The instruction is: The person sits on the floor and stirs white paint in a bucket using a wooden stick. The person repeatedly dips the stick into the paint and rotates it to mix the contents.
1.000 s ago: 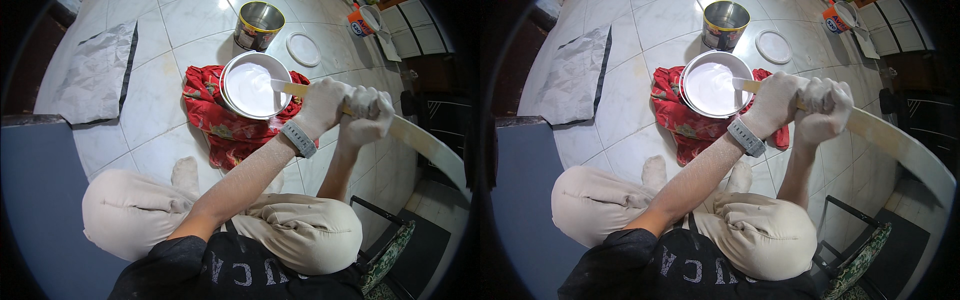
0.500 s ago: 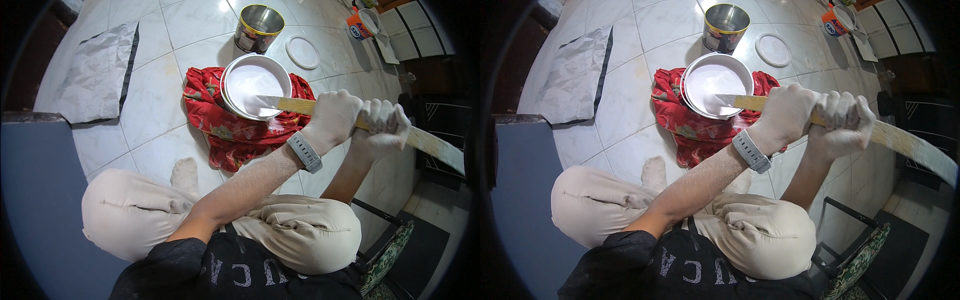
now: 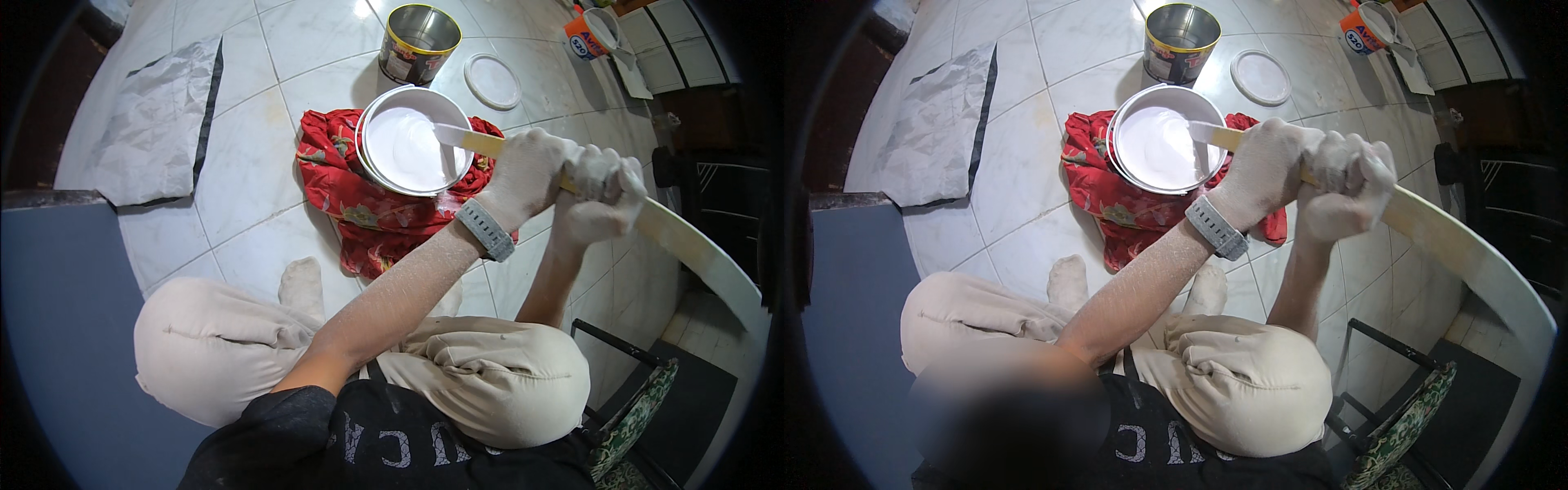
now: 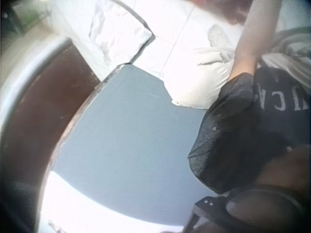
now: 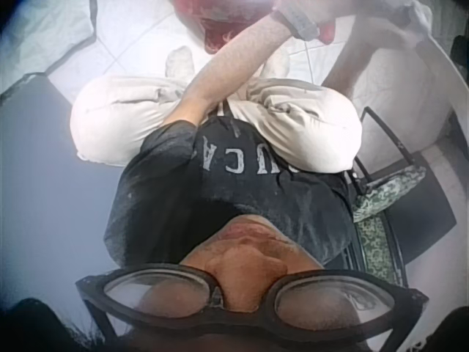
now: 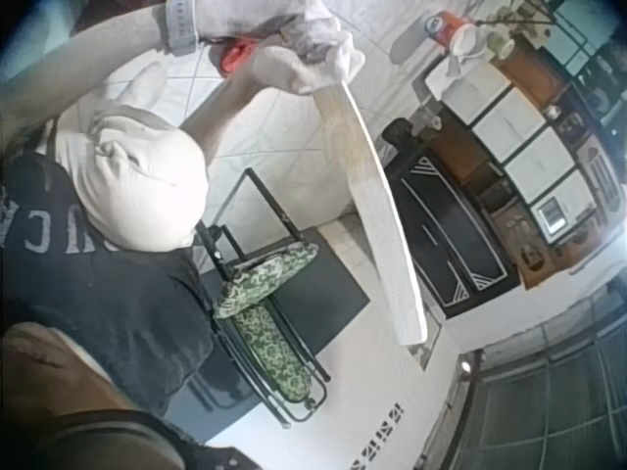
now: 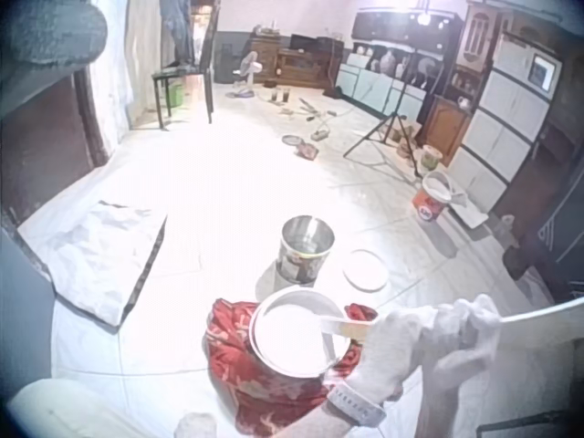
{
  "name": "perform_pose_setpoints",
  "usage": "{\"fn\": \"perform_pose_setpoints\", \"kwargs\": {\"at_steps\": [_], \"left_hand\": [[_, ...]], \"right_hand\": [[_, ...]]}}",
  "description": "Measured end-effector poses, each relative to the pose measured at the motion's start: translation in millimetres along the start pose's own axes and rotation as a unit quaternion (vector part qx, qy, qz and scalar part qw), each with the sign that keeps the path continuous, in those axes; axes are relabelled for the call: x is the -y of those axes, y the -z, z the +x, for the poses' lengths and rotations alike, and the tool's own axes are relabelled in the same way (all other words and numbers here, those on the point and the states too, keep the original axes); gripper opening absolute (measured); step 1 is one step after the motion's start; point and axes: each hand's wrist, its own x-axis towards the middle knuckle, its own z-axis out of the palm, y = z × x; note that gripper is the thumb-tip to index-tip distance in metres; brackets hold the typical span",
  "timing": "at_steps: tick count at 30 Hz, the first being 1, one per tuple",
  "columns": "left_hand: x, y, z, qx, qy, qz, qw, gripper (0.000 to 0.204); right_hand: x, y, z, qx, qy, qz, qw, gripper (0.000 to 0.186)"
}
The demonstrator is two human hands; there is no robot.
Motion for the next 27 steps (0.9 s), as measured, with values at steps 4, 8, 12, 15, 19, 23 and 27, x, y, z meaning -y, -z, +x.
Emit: {"fn": "perform_pose_setpoints", "kwargs": {"at_steps": [4,8,12,15,19,23,27], "left_hand": [[16.8,0.3,-5.9,0.004,0.035,-0.008,0.999,0.008],[14.4,-1.1,-5.8,0.031,0.073,0.020,0.997,0.009],[2.7,1.8,-8.7,0.055,0.100,0.048,0.992,0.008],[-9.2,2.3,-6.9,0.061,0.084,0.069,0.992,0.007],[-31.6,7.1,-5.7,0.021,0.027,0.058,0.998,0.005],[-44.3,17.4,-0.7,0.005,-0.014,0.028,1.000,0.002],[-40.9,15.3,2.7,-0.043,-0.068,-0.007,0.997,0.002]], "right_hand": [[-17.7,-2.5,-1.4,0.004,-0.056,0.011,0.998,0.030],[-9.9,-7.1,2.6,-0.020,-0.121,0.022,0.992,0.032],[-1.8,-3.2,6.0,-0.042,-0.154,0.054,0.986,0.035],[9.4,0.1,6.8,-0.029,-0.125,0.079,0.989,0.036],[34.9,-1.3,8.6,0.010,-0.065,0.096,0.993,0.033],[49.8,-6.7,5.6,0.020,-0.013,0.103,0.994,0.032],[50.4,-6.7,2.6,0.047,0.020,0.082,0.995,0.029]]}}
